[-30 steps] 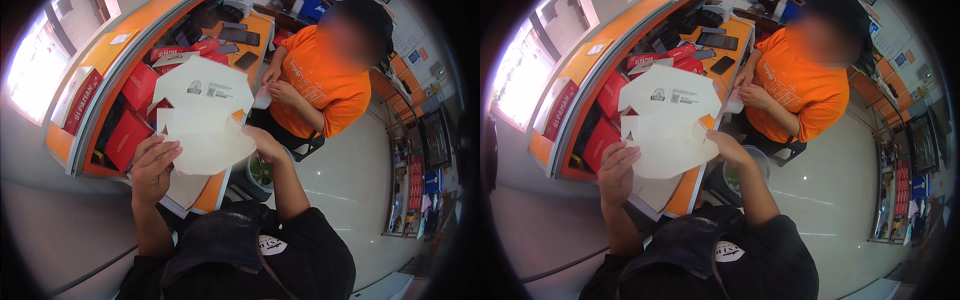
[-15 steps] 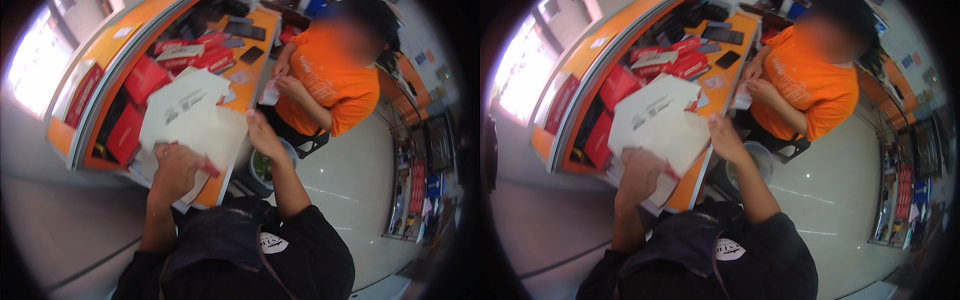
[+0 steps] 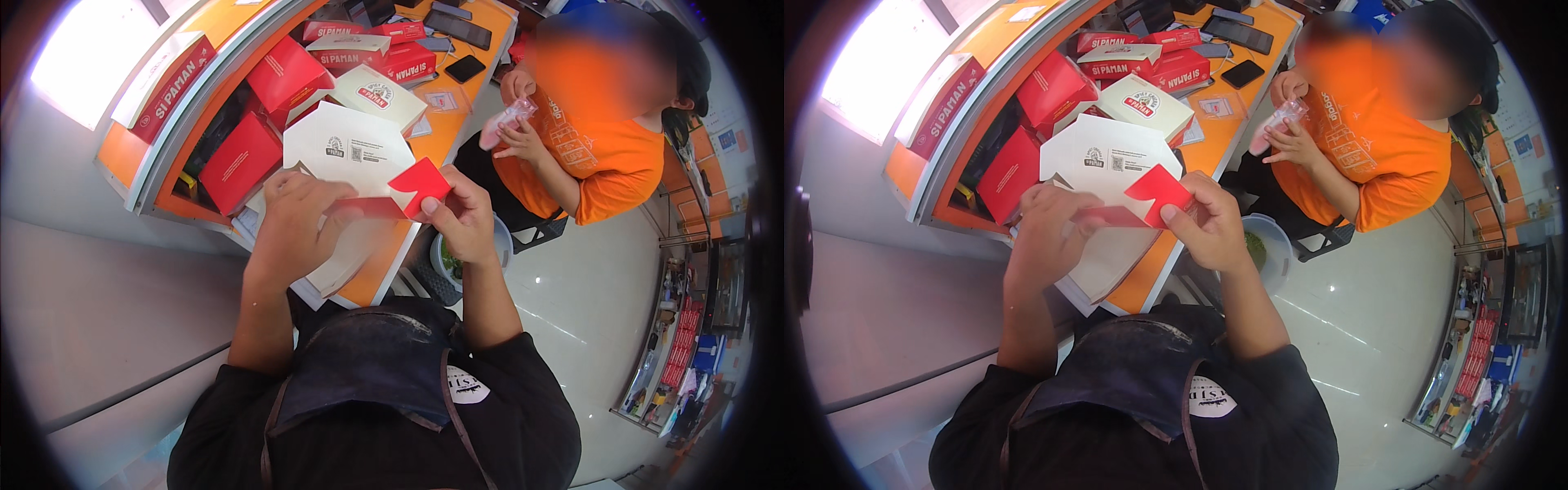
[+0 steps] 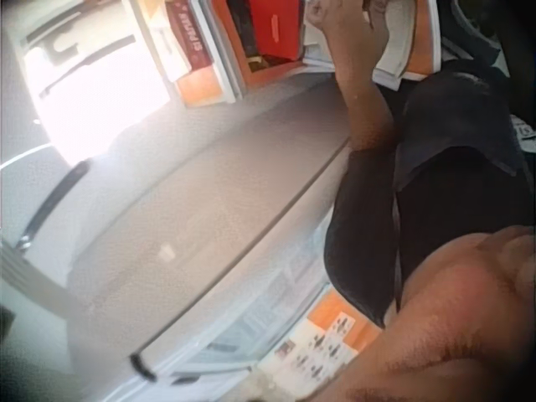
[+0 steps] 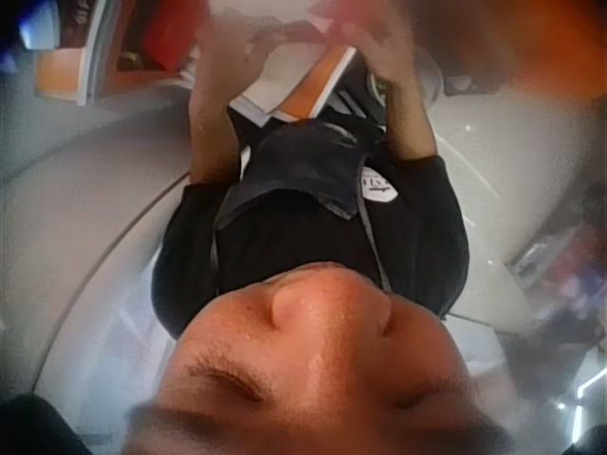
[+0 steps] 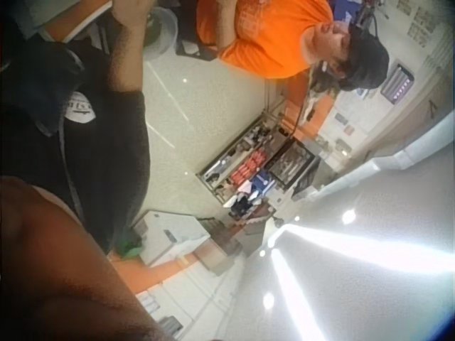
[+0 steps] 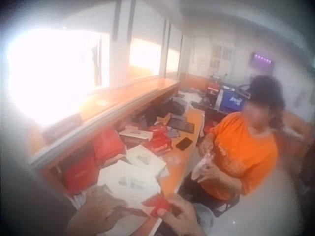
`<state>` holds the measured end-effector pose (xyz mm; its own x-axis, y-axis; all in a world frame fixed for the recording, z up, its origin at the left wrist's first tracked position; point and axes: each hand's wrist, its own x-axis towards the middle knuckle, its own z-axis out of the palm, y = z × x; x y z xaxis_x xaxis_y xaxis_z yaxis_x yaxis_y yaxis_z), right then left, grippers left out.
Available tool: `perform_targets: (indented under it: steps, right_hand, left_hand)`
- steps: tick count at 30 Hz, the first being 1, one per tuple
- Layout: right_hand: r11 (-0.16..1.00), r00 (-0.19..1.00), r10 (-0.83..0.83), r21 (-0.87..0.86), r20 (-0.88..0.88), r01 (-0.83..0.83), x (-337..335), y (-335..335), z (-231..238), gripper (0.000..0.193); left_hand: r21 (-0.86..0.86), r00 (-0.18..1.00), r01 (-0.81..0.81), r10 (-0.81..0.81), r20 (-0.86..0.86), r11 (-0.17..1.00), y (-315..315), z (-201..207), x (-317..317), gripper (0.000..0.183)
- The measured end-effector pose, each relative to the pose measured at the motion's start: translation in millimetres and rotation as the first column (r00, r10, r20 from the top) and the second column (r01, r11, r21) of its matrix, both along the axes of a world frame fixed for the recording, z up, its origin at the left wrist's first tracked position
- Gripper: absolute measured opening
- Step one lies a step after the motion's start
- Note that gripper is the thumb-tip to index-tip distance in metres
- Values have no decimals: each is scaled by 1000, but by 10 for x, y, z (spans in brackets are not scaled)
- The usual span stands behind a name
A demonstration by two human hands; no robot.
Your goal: The person assembles red and white cardboard boxes by folding and taping them. They handle multiple boxes, folding the flaps and securing them with tape. The person works at a counter with a coworker nearby.
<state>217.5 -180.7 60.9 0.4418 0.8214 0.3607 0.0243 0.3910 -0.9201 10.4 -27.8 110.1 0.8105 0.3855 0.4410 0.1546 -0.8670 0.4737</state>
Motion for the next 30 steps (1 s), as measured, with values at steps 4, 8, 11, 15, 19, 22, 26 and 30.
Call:
perform_targets:
  steps: [4,8,11,15,19,22,26,30]
  right_hand:
    - [988,910,-100,152,402,41,114,40,80,12]
    - [959,883,-111,281,457,-25,63,106,219,12]
    - [952,875,-42,286,483,-112,45,101,279,12]
    - [915,829,18,325,559,-239,-48,138,434,12]
    - [905,833,-43,375,552,-202,-64,121,462,18]
    - [899,888,-85,419,452,-127,-8,91,385,22]
    - [885,902,-88,449,423,-125,26,68,385,23]
    - [843,897,106,440,429,-310,68,18,452,19]
  left_hand:
    - [23,975,17,-12,-223,1000,-20,116,-99,23]
    - [-130,914,112,-154,-376,985,-82,255,-149,23]
    - [-257,832,314,-395,-390,914,36,342,-121,21]
    - [-515,815,293,-492,-306,805,110,173,-101,27]
    - [-549,904,293,-414,-107,782,202,-147,-126,36]
    - [-559,954,230,-299,-33,797,221,-222,-145,44]
    - [-597,962,211,-273,-15,774,246,-258,-133,50]
    - [-628,963,261,-246,112,734,270,-456,-129,48]
